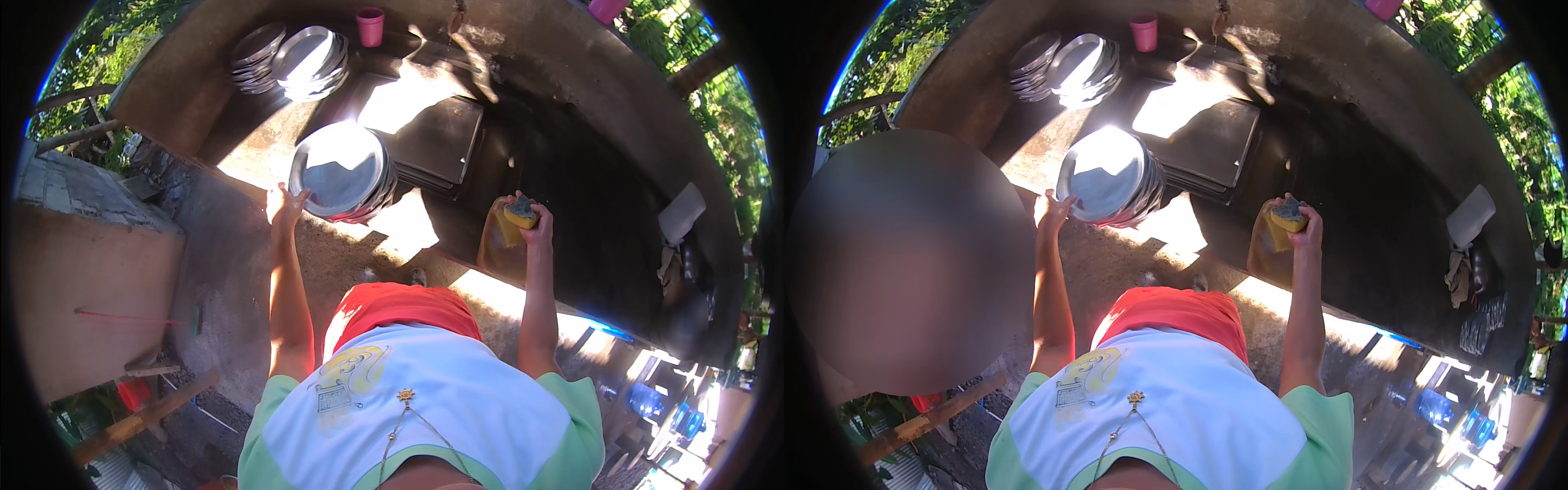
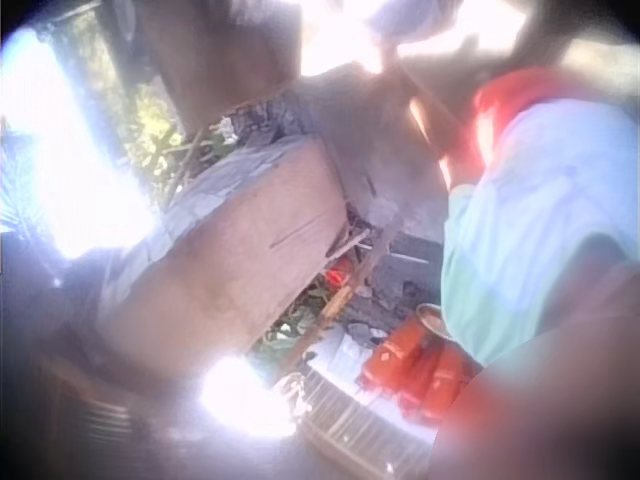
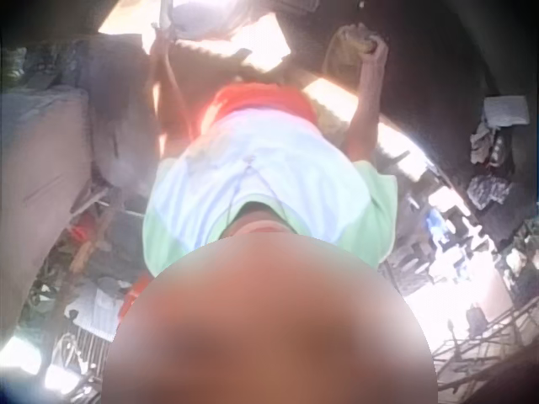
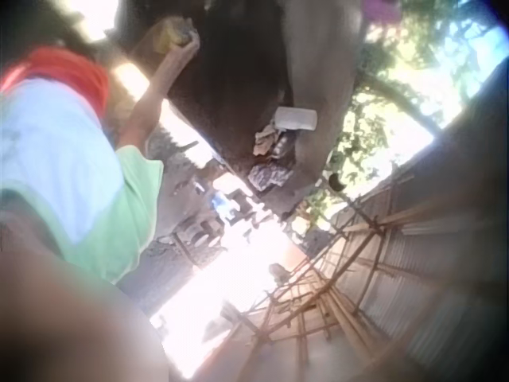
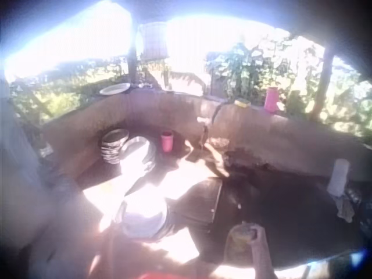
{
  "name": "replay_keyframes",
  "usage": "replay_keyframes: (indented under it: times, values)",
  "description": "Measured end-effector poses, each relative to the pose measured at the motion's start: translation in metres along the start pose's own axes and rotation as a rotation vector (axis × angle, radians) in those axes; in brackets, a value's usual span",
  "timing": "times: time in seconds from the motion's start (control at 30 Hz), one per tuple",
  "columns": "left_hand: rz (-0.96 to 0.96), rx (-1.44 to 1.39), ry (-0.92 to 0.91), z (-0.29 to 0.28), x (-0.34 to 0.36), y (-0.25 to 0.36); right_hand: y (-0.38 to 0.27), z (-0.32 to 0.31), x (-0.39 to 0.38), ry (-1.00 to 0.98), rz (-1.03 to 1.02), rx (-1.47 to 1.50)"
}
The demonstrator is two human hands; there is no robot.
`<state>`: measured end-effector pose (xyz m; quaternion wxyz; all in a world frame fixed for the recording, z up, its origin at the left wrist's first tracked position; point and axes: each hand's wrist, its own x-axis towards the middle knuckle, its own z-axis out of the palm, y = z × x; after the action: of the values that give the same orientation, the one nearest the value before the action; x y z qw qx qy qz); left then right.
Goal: The person scrubs multiple metal plates with a yellow sponge, rinses them under a running tap, and stacks the cleaned plates on the sink counter. The person repeats this process for several plates throughout the clip.
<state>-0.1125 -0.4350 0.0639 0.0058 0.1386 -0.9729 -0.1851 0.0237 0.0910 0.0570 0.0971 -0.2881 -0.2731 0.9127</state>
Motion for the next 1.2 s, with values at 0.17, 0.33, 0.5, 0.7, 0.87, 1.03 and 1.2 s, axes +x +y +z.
replay_keyframes:
  times: [0.17,0.33,0.5,0.7,0.87,1.03,1.2]
  values:
    - [-0.110,-0.212,-0.093,-0.008,-0.003,-0.002,0.070,0.123,0.027,-0.344,0.297,0.117]
    - [-0.269,-0.780,-0.202,-0.046,-0.022,0.024,0.166,0.291,-0.015,-0.484,-0.511,-0.848]
    - [-0.167,-1.415,-0.300,-0.068,-0.035,0.016,0.220,0.291,-0.057,-1.241,-0.939,-1.694]
    - [-0.149,-1.618,-0.725,-0.066,-0.030,0.014,0.246,0.293,-0.019,-0.805,-1.293,-1.333]
    - [-0.179,-1.712,-0.302,-0.060,-0.008,0.010,0.235,0.321,-0.023,-1.180,-1.182,-1.689]
    - [0.012,-1.627,-0.565,-0.065,0.006,0.009,0.233,0.324,-0.005,-0.899,-1.316,-1.289]
    - [0.060,-1.523,-0.499,-0.094,0.018,0.014,0.251,0.325,0.008,-1.056,-1.206,-1.390]
